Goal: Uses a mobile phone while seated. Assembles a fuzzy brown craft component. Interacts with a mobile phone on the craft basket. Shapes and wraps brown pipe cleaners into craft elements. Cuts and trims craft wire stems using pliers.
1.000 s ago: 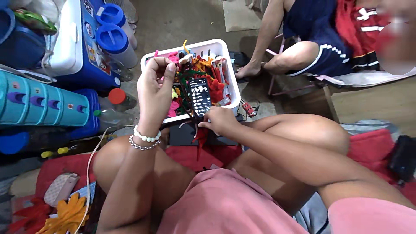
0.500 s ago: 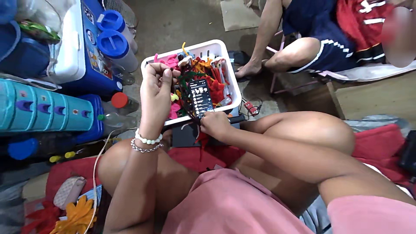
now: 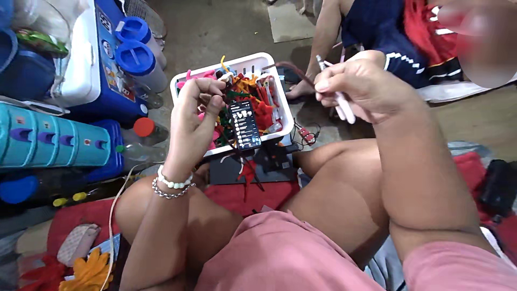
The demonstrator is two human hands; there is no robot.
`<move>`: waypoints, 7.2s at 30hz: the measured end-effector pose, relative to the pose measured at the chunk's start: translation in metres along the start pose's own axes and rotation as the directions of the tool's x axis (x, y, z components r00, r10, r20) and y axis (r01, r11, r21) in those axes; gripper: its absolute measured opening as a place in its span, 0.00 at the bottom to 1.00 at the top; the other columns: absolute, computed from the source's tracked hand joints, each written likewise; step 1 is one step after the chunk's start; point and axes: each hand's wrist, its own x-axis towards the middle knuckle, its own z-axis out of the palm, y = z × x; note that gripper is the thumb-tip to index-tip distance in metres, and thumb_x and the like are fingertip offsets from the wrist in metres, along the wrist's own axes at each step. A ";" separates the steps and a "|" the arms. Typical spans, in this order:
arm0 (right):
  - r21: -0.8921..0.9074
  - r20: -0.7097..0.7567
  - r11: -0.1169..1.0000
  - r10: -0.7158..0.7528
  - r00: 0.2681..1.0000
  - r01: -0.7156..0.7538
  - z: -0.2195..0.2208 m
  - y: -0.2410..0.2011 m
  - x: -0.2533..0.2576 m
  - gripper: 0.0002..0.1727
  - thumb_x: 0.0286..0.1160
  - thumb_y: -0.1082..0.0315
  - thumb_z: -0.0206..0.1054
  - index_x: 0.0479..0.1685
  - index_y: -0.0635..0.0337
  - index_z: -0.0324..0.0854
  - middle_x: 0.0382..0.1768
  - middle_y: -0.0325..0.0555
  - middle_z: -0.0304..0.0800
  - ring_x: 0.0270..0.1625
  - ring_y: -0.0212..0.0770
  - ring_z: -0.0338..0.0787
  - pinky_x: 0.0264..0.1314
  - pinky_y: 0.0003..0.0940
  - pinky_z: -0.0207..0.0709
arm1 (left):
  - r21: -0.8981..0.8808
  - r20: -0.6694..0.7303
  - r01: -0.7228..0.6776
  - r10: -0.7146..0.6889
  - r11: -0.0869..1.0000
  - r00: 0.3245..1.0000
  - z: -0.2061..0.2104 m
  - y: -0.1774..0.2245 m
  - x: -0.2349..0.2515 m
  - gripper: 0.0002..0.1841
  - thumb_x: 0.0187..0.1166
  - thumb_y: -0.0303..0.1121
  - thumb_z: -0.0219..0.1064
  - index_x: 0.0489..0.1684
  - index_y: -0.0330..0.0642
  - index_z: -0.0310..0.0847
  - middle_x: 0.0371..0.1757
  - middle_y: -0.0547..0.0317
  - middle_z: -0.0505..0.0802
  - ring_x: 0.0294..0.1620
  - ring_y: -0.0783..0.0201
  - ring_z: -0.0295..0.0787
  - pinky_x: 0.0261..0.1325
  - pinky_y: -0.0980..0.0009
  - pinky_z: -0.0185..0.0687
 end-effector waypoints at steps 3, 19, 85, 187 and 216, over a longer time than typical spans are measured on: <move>-0.006 -0.043 0.996 -0.095 0.995 0.094 0.000 -0.003 -0.007 0.12 0.77 0.67 0.64 0.28 0.45 0.89 0.28 0.24 0.92 0.25 0.16 0.81 0.26 0.12 0.73 | -0.121 0.044 -0.048 0.053 0.991 0.998 0.006 0.006 -0.004 0.09 0.88 0.28 0.54 0.59 0.42 0.74 0.64 0.62 0.84 0.52 0.74 0.85 0.54 0.77 0.84; -0.015 0.071 0.991 -0.128 0.989 0.129 0.064 -0.006 -0.010 0.08 0.84 0.66 0.65 0.40 0.58 0.87 0.32 0.38 0.88 0.29 0.29 0.85 0.31 0.22 0.81 | -0.234 0.157 -0.208 0.248 0.950 0.956 0.035 0.013 -0.003 0.06 0.81 0.23 0.64 0.49 0.34 0.81 0.56 0.54 0.88 0.55 0.66 0.88 0.58 0.69 0.88; -0.200 -0.186 0.748 -0.663 0.725 0.633 0.069 -0.017 -0.011 0.07 0.75 0.67 0.72 0.45 0.59 0.86 0.55 0.42 0.81 0.54 0.27 0.85 0.50 0.18 0.84 | -0.739 -0.054 -0.001 -0.057 0.673 0.997 0.074 0.042 0.016 0.04 0.79 0.30 0.73 0.45 0.45 0.92 0.56 0.59 0.94 0.52 0.70 0.92 0.54 0.73 0.89; -0.195 -0.112 0.893 -0.431 0.895 0.406 0.075 -0.004 -0.015 0.04 0.72 0.69 0.73 0.41 0.57 0.91 0.40 0.35 0.89 0.38 0.24 0.86 0.39 0.17 0.83 | -0.596 0.106 0.202 -0.173 0.777 0.979 0.057 0.028 -0.012 0.06 0.84 0.27 0.62 0.47 0.39 0.85 0.42 0.62 0.92 0.43 0.72 0.89 0.53 0.73 0.87; -0.462 0.306 0.344 -0.804 0.511 0.818 0.056 0.002 -0.010 0.09 0.77 0.73 0.68 0.43 0.57 0.96 0.45 0.52 0.92 0.45 0.41 0.90 0.45 0.35 0.83 | -0.686 0.668 0.710 -0.252 0.158 0.701 0.055 0.018 -0.011 0.08 0.74 0.41 0.70 0.31 0.50 0.92 0.30 0.68 0.90 0.35 0.74 0.88 0.47 0.76 0.86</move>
